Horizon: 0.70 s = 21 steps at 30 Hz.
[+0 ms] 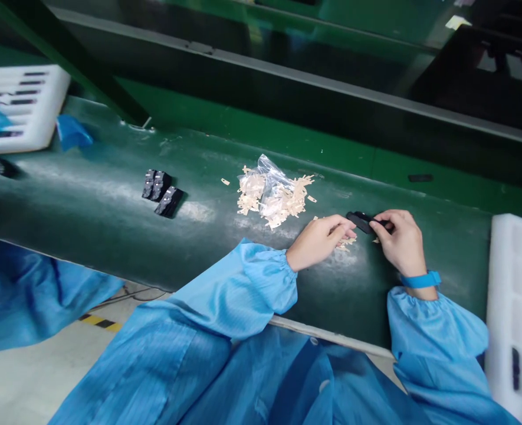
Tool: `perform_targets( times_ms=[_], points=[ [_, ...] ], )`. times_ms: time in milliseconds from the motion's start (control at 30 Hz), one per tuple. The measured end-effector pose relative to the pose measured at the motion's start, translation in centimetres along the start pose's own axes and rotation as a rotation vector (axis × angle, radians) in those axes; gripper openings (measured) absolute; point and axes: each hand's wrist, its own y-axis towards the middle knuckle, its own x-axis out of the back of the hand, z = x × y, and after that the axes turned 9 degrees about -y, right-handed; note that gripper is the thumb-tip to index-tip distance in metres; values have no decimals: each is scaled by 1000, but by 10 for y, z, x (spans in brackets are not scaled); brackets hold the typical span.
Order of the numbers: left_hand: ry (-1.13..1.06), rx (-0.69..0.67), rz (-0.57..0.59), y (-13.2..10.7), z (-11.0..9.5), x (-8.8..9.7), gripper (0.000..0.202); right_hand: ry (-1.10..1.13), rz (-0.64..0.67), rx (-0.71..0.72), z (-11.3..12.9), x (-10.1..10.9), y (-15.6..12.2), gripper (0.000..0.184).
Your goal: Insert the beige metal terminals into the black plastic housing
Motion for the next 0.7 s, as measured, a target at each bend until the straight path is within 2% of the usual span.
perform_targets(
  times_ms=[133, 200, 267, 333, 400, 467, 567, 700],
  points=[
    [49, -71, -90, -2, 0, 1, 37, 268, 80, -134, 16, 16, -12, 27],
    [36, -60, -33, -3, 0, -1, 44, 355, 173, -94, 26, 23, -19, 28],
    [4, -15, 47, -5, 1, -2, 37, 403, 272, -65, 30, 29, -21, 29],
    [-21, 22, 43, -5, 0, -2, 27, 422, 268, -98, 24, 33, -20, 30],
    [-38, 52, -3, -5, -1, -1, 19, 362, 189, -126, 9, 36, -17, 31],
    [-72, 95, -19, -4, -4, 0, 12, 226, 169, -71, -7, 38, -15, 30],
    [-121, 138, -24, -3, -7, 0, 10, 49, 266, 40, -23, 41, -17, 30],
    [-130, 147, -38, -3, -10, -2, 14, -61, 330, 72, -23, 38, -22, 25]
  ],
)
